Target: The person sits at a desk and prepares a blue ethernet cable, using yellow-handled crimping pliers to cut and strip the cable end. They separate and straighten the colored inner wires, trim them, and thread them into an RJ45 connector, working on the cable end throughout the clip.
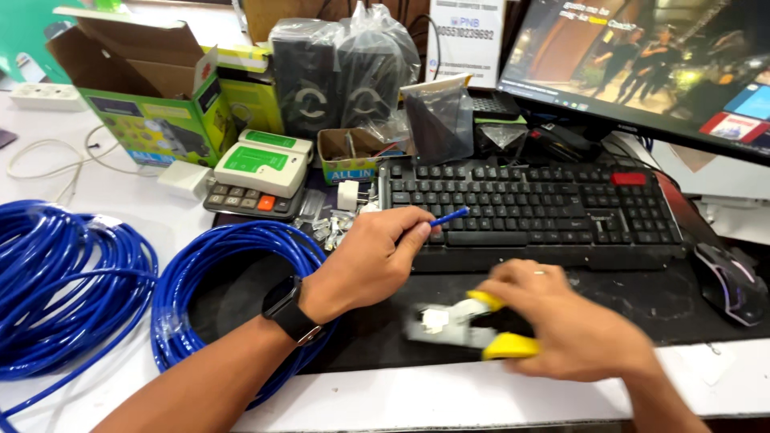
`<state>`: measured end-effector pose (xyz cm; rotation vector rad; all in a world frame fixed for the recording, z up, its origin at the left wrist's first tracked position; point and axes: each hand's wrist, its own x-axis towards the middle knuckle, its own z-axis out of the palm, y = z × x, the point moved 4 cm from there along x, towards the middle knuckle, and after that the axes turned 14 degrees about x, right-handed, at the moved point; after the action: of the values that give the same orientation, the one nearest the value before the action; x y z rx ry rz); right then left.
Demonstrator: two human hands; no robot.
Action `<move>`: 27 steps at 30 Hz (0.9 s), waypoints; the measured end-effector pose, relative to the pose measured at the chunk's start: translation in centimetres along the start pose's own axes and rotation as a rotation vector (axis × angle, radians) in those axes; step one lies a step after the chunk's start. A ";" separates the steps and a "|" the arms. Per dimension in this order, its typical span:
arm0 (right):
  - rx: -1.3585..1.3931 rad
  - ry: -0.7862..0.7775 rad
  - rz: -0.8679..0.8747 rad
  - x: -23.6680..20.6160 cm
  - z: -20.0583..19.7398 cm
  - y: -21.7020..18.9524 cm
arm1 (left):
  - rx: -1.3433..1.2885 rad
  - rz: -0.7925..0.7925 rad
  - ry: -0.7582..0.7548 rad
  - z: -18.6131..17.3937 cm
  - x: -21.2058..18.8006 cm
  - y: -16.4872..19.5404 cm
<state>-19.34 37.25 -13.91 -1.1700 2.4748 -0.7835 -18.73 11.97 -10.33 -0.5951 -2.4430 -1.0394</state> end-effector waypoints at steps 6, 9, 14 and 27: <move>0.006 0.089 -0.103 2.3 0.3 -3.6 | 0.026 0.082 -0.020 0.6 -0.3 0.3; 0.226 0.266 0.036 3.6 -2.8 -3.7 | 0.031 0.009 -0.077 0.8 -0.3 0.1; 0.594 0.364 0.044 6.3 -4.3 -2.5 | -0.005 0.109 -0.076 0.5 -0.5 0.6; 1.519 0.004 0.184 9.2 1.1 0.2 | -0.123 0.288 -0.129 1.2 -1.8 1.1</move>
<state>-24.67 29.82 -15.23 -0.3029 1.1779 -1.9571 -16.88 13.18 -11.44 -1.0503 -2.3196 -1.0634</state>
